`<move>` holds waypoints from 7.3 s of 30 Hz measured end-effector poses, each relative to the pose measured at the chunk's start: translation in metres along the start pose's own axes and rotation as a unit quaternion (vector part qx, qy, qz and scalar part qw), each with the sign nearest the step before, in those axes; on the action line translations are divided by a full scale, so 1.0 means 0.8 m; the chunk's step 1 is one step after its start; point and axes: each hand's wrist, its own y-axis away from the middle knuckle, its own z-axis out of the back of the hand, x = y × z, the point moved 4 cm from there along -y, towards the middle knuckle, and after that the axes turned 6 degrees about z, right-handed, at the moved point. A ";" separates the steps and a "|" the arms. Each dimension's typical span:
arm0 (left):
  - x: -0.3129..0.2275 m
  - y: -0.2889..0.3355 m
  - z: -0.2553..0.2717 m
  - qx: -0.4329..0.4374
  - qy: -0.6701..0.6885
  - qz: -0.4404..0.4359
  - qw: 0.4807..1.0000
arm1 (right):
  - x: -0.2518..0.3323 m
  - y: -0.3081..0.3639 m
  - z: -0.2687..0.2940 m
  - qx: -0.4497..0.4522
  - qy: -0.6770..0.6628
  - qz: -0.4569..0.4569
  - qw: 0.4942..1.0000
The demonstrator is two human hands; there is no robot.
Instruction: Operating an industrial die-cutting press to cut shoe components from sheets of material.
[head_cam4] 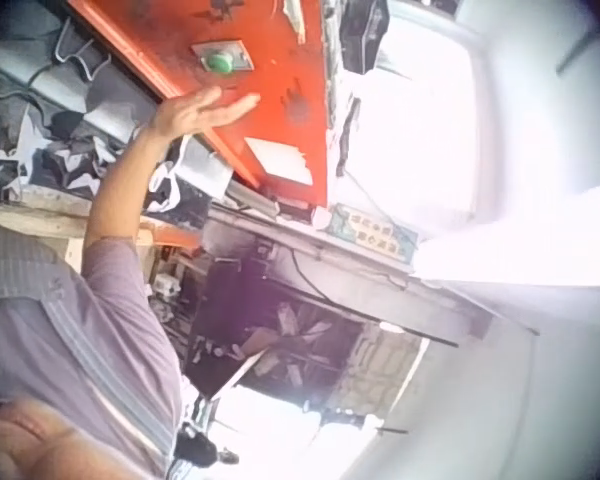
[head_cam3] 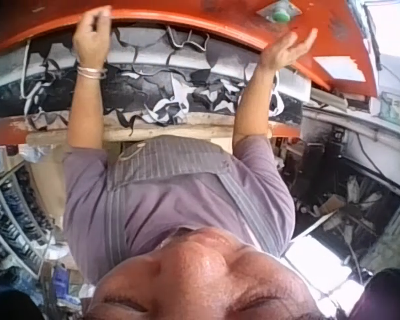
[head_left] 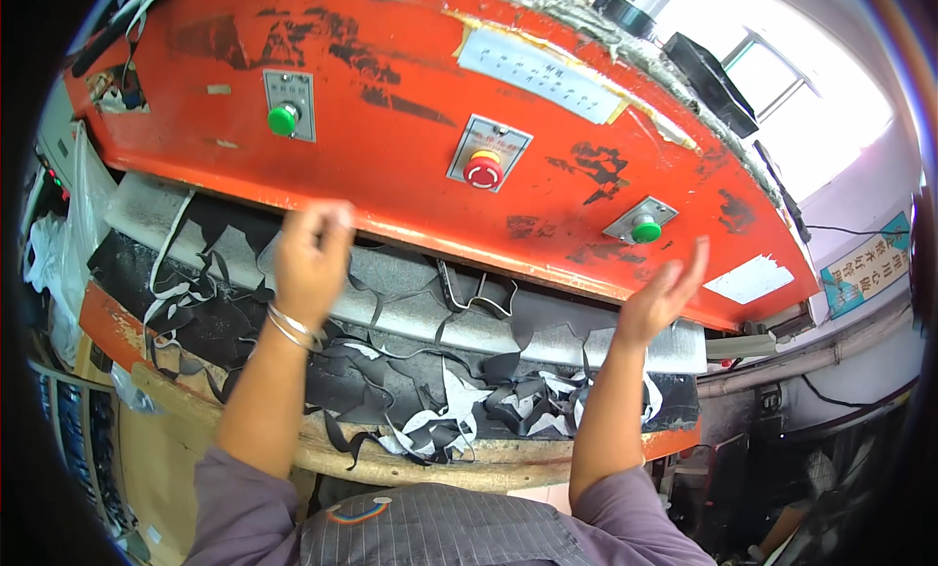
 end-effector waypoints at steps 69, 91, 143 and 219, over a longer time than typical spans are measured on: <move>0.038 0.031 -0.225 0.351 -0.433 0.141 0.818 | -0.094 0.141 -0.022 0.570 0.064 -0.190 0.797; 0.024 0.105 0.038 0.134 -0.456 0.158 0.866 | -0.106 0.142 -0.011 0.545 0.061 -0.039 0.835; 0.016 0.223 -0.234 0.225 -0.093 -0.027 0.970 | -0.110 0.072 -0.106 0.689 0.022 0.072 0.721; 0.024 0.198 -0.248 0.333 -0.128 -0.072 0.931 | -0.120 0.165 0.015 0.479 0.042 -0.054 0.875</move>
